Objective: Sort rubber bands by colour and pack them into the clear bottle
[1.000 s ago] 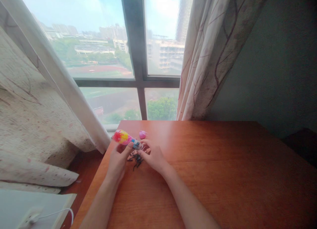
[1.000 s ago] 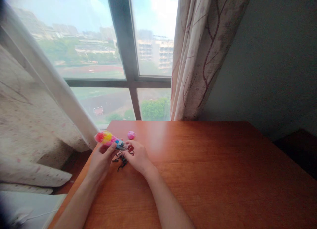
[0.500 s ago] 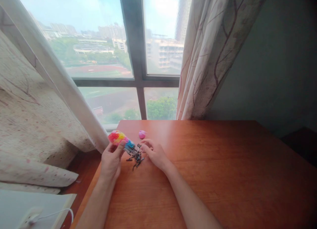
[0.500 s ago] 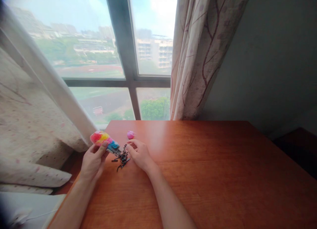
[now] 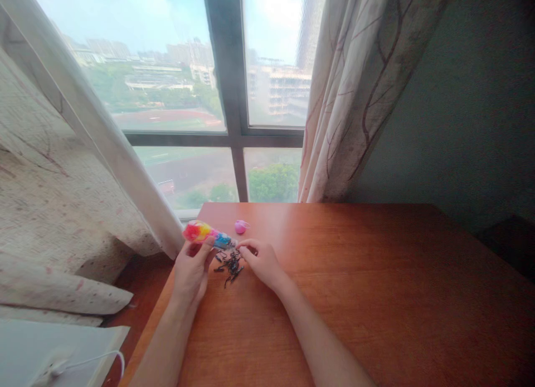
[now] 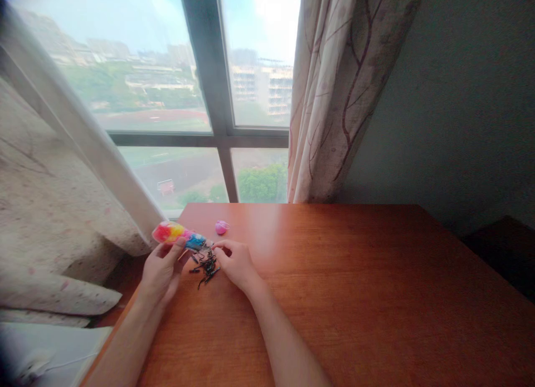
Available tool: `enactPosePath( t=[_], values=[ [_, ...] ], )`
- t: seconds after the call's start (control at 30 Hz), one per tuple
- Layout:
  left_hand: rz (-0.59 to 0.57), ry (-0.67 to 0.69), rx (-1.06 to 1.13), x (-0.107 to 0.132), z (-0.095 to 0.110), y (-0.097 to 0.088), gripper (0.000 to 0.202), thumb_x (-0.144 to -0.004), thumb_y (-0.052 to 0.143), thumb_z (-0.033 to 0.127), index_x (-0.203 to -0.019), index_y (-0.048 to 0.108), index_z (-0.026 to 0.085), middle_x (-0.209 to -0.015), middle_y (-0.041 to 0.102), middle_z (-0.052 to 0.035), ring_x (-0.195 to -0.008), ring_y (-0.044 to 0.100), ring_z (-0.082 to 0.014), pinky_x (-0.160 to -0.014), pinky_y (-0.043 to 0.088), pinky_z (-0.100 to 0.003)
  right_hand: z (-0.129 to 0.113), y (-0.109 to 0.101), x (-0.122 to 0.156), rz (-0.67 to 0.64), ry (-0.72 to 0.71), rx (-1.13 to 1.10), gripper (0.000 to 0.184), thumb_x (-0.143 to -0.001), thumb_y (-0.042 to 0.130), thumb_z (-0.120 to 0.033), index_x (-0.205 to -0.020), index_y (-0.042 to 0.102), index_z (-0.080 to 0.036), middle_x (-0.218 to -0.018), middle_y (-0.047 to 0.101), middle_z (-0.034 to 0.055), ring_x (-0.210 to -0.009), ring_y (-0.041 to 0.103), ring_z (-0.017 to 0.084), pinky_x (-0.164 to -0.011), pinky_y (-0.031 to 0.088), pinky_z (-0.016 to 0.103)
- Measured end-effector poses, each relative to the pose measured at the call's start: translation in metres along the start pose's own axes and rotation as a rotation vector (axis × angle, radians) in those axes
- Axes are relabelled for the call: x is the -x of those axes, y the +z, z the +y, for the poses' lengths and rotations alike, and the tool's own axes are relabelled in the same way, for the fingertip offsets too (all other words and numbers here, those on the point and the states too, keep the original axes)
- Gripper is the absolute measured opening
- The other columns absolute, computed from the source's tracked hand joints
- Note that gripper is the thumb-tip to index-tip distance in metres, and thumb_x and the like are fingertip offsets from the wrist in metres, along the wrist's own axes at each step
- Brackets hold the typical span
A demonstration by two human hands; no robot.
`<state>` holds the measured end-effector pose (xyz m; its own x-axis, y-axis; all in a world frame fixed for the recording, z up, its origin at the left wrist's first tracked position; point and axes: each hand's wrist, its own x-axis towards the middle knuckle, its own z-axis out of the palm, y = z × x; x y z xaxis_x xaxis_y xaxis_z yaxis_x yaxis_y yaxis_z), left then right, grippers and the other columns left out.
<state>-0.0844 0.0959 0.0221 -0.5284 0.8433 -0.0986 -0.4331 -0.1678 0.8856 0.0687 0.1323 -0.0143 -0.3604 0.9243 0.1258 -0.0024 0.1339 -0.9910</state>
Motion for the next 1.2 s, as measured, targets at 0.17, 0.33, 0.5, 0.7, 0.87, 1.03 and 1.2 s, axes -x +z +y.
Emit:
enactPosePath(
  t=[0.17, 0.33, 0.5, 0.7, 0.87, 1.03, 1.2],
  values=[
    [-0.032, -0.033, 0.052, -0.001, 0.0, 0.0, 0.043, -0.052, 0.092, 0.033, -0.082, 0.067, 0.016, -0.084, 0.072, 0.001, -0.074, 0.067, -0.0127, -0.072, 0.058, -0.026, -0.003, 0.0, 0.004, -0.184, 0.077, -0.27, 0.052, -0.08, 0.065, -0.039, -0.128, 0.061, -0.019, -0.052, 0.045, -0.0087, -0.045, 0.036, 0.007, -0.045, 0.031, 0.019],
    [-0.074, -0.053, 0.044, 0.001, -0.003, 0.002, 0.041, -0.056, 0.091, 0.03, -0.085, 0.067, 0.015, -0.088, 0.072, -0.0009, -0.073, 0.067, -0.0131, -0.072, 0.059, -0.027, -0.009, 0.001, 0.009, -0.444, 0.185, -0.525, 0.076, -0.076, 0.074, -0.038, -0.143, 0.042, -0.026, -0.053, 0.05, -0.0103, -0.041, 0.036, 0.006, -0.041, 0.025, 0.017],
    [-0.058, -0.043, 0.026, 0.001, -0.003, 0.001, 0.039, -0.056, 0.091, 0.031, -0.081, 0.066, 0.013, -0.083, 0.072, -0.0007, -0.073, 0.067, -0.0115, -0.069, 0.058, -0.022, -0.008, 0.001, 0.005, -0.38, 0.128, -0.367, 0.056, -0.085, 0.065, -0.051, -0.13, 0.058, -0.018, -0.049, 0.048, -0.0091, -0.041, 0.037, 0.005, -0.042, 0.026, 0.017],
    [-0.022, -0.031, 0.01, 0.005, -0.005, 0.006, 0.043, -0.053, 0.093, 0.03, -0.084, 0.069, 0.012, -0.084, 0.072, -0.0015, -0.076, 0.068, -0.0125, -0.072, 0.059, -0.023, 0.0, 0.003, 0.002, -0.211, 0.105, -0.263, 0.054, -0.079, 0.067, -0.057, -0.11, 0.07, -0.013, -0.054, 0.06, -0.0034, -0.043, 0.045, 0.008, -0.046, 0.035, 0.02],
    [0.017, 0.003, 0.022, 0.003, -0.005, 0.005, 0.041, -0.051, 0.093, 0.027, -0.08, 0.068, 0.013, -0.083, 0.072, -0.0005, -0.075, 0.067, -0.0114, -0.071, 0.058, -0.021, 0.001, 0.004, 0.001, -0.156, 0.103, -0.23, 0.049, -0.078, 0.067, -0.053, -0.108, 0.07, -0.014, -0.055, 0.061, -0.0033, -0.045, 0.049, 0.009, -0.049, 0.037, 0.021],
    [0.037, 0.043, 0.06, -0.004, 0.002, -0.001, 0.042, -0.047, 0.094, 0.021, -0.079, 0.067, 0.016, -0.079, 0.07, 0.0034, -0.079, 0.067, -0.0121, -0.072, 0.058, -0.022, 0.003, 0.0, 0.001, -0.127, 0.094, -0.156, 0.037, -0.083, 0.063, -0.042, -0.108, 0.069, -0.015, -0.058, 0.061, -0.003, -0.05, 0.053, 0.011, -0.051, 0.038, 0.022],
    [0.037, 0.035, 0.082, -0.005, 0.003, -0.002, 0.037, -0.049, 0.093, 0.024, -0.073, 0.065, 0.016, -0.077, 0.071, 0.0034, -0.074, 0.068, -0.0126, -0.073, 0.06, -0.026, 0.001, -0.006, 0.003, -0.088, -0.017, 0.094, 0.033, -0.078, 0.069, -0.03, -0.109, 0.071, -0.019, -0.054, 0.05, -0.0074, -0.051, 0.043, 0.009, -0.052, 0.032, 0.021]
  ],
)
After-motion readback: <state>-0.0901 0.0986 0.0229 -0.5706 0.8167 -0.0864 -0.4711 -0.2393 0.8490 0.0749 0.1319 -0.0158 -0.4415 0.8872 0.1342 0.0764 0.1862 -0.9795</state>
